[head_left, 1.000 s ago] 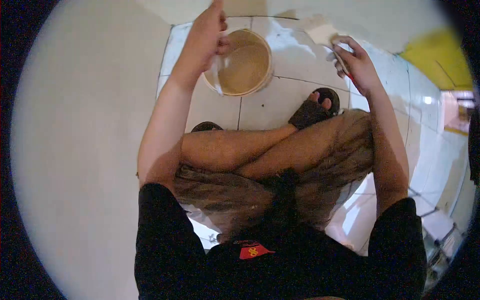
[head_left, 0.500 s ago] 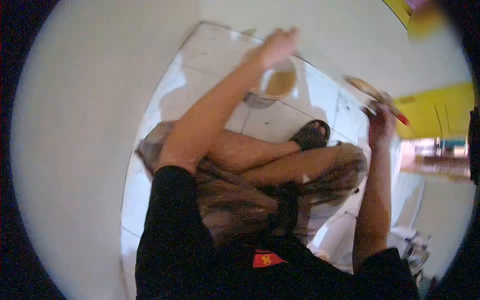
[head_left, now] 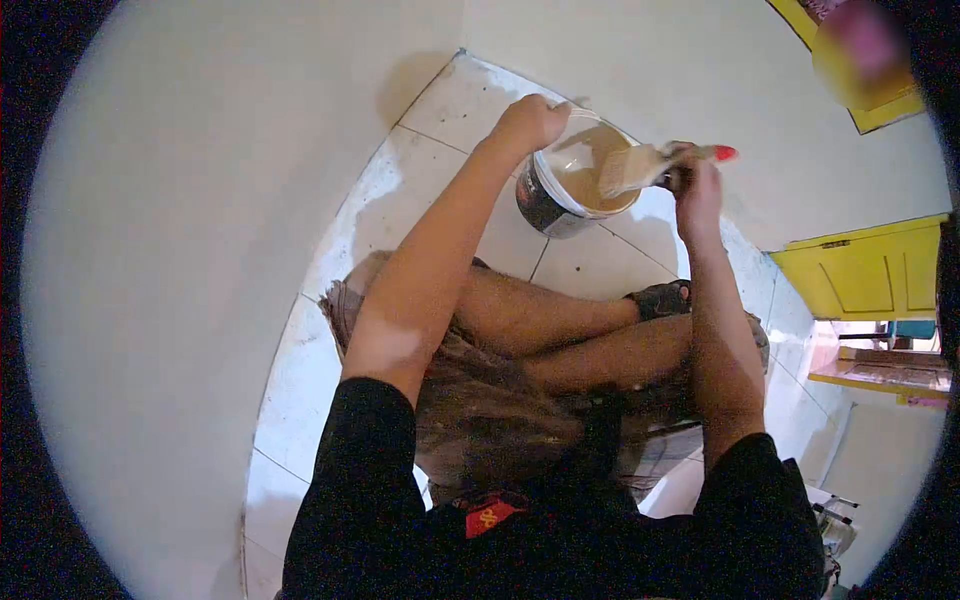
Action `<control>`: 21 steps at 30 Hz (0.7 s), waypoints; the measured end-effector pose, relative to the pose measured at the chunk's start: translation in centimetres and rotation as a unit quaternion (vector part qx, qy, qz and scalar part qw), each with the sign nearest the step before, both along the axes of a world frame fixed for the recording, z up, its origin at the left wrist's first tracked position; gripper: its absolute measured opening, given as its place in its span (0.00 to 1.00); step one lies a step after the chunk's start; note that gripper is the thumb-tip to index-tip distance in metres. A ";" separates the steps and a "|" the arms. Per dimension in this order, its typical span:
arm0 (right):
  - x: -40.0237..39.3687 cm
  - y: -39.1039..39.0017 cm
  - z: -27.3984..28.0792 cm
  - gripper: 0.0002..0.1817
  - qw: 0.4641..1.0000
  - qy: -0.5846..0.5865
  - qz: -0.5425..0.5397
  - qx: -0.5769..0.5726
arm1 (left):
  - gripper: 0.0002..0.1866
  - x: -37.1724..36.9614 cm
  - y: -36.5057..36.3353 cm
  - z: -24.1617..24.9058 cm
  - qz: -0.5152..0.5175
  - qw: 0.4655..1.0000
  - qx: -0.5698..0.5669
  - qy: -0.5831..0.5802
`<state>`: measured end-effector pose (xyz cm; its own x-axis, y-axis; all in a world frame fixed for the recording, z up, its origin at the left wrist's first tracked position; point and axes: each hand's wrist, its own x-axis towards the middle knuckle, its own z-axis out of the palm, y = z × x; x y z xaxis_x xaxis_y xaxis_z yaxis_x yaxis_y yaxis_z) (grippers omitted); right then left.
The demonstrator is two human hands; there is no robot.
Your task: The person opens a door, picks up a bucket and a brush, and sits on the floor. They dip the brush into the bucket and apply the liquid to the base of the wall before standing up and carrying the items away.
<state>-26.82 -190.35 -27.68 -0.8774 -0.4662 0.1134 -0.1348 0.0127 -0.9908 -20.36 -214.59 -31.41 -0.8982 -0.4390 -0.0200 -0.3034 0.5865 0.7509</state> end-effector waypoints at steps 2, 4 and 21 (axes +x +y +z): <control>-1.5 -1.5 -1.5 0.15 1.000 -0.009 -0.006 0.027 | 0.29 1.6 -1.0 1.6 -0.029 0.999 -0.016 -0.039; -3.1 -2.2 -2.5 0.14 0.990 0.025 0.026 0.138 | 0.30 2.6 -1.9 4.0 -0.057 0.995 -0.027 -0.079; -4.2 -7.9 -6.4 0.13 0.824 0.241 0.252 0.447 | 0.19 4.9 -5.3 -2.5 -0.133 0.940 -0.166 -0.267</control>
<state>-31.06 -198.27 -34.06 -0.5010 -0.8433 -0.1947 -0.7206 0.5310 -0.4458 -15.43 -219.86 -33.86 -0.8779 -0.2623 -0.4007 -0.3947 0.8701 0.2952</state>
